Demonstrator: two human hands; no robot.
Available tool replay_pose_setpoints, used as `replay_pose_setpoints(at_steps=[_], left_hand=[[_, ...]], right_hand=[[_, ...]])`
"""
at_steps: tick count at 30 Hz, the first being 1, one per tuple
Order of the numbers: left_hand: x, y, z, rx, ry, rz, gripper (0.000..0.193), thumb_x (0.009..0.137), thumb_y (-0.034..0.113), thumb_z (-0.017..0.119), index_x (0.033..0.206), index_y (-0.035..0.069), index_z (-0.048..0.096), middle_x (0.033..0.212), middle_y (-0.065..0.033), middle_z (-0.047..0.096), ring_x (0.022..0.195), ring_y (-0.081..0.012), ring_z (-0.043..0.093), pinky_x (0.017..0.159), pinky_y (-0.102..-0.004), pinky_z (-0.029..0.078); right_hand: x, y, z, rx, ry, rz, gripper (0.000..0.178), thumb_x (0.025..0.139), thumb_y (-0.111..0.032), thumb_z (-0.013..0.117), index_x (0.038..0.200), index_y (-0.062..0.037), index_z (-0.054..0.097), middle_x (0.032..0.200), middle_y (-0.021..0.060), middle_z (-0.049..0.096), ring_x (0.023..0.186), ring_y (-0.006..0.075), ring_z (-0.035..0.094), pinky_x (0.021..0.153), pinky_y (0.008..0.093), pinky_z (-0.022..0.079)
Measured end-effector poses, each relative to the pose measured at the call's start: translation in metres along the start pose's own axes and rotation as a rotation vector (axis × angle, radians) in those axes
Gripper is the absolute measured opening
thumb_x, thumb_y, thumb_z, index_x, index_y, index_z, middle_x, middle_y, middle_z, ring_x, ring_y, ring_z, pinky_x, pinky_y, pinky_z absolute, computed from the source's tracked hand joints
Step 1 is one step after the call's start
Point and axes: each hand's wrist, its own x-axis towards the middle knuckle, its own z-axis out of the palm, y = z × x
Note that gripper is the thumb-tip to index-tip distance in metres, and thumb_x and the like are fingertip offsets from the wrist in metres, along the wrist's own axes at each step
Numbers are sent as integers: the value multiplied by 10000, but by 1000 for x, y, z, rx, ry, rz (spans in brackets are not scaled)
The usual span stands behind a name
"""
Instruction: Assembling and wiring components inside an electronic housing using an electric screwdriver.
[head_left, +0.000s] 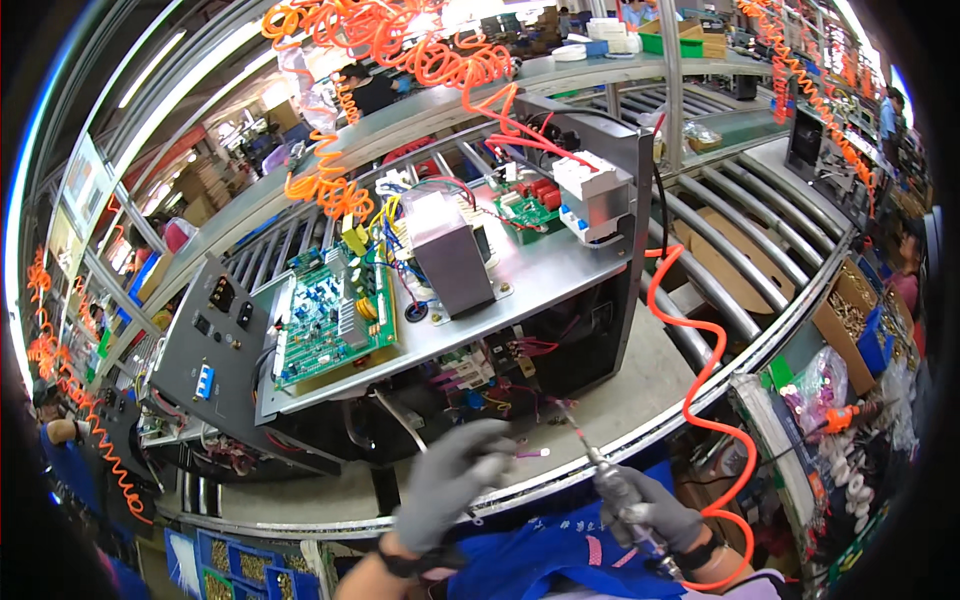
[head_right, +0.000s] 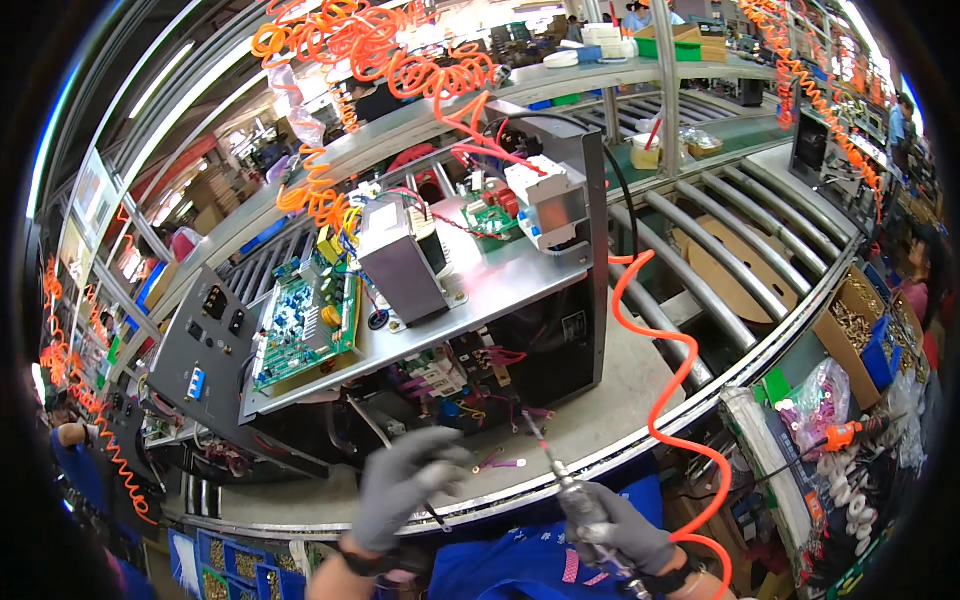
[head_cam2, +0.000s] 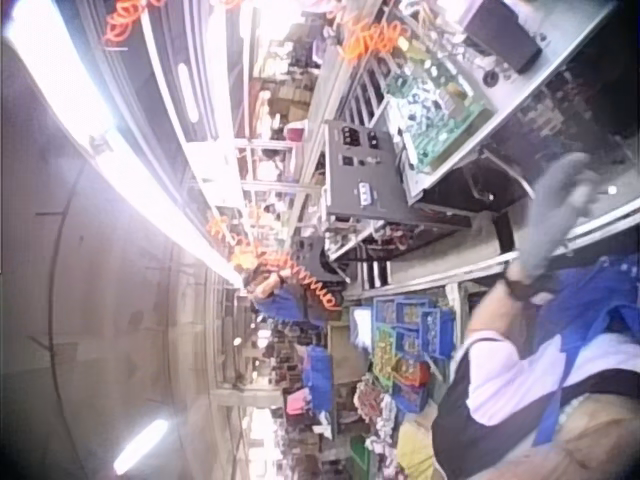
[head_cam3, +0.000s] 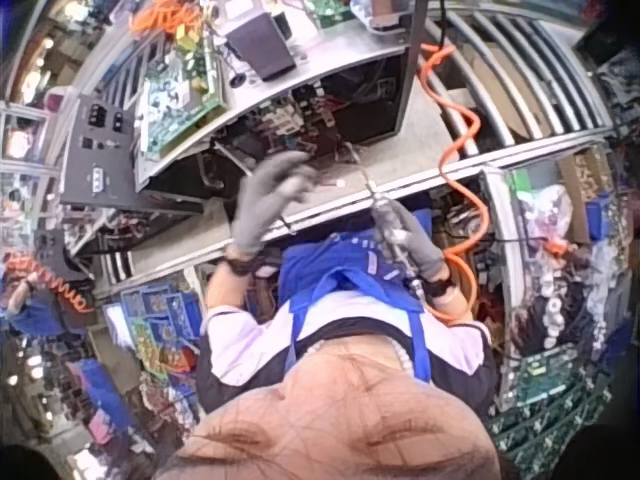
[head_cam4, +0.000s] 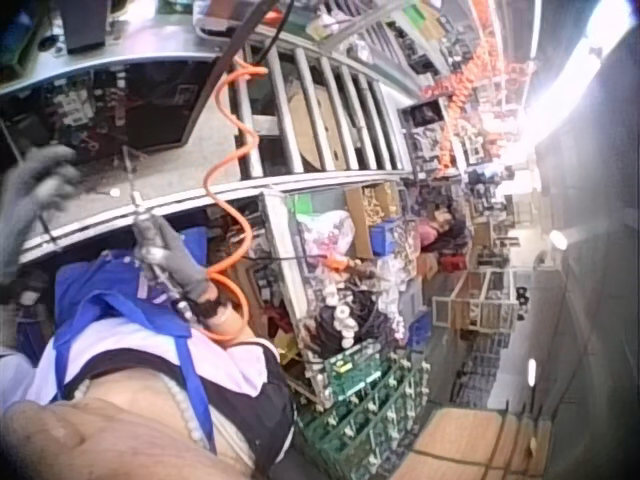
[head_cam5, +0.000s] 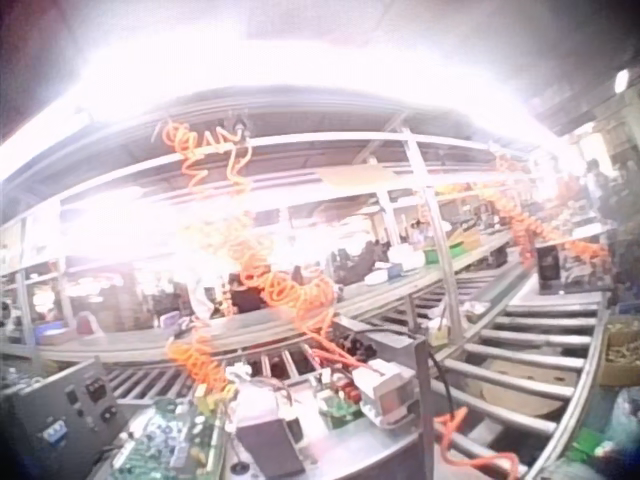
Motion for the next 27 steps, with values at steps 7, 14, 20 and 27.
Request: replay_pose_setpoints(at_steps=[7,14,20,27], left_hand=[[76,121,-98,1465,128,933,316,794,103,605,1108,75,620,1033,-151,652,998,-300,612,867,-399,482],[130,127,-82,2028,-72,542,204,773,190,609,959,112,642,833,-105,594,815,-296,578,723,-415,459],[142,129,-83,2049,-125,415,231,780,315,636,877,109,676,863,-122,600,833,-307,586,704,-412,454],[129,159,-100,1674,-159,536,219,735,294,706,859,115,699,886,-95,616,846,-298,592,744,-422,465]], right_hand=[[-36,12,-19,80,104,2,703,694,-194,730,1299,-58,399,853,119,607,602,196,617,527,309,513],[-43,18,-5,90,183,-155,718,673,-303,729,1255,-26,410,851,138,615,582,207,611,495,307,516],[-46,17,-12,72,191,-134,697,678,-313,706,1244,-28,417,847,140,612,580,205,613,497,302,519],[-50,18,-13,147,218,-148,644,701,-276,679,1243,-32,429,847,147,608,575,207,611,499,308,524]])
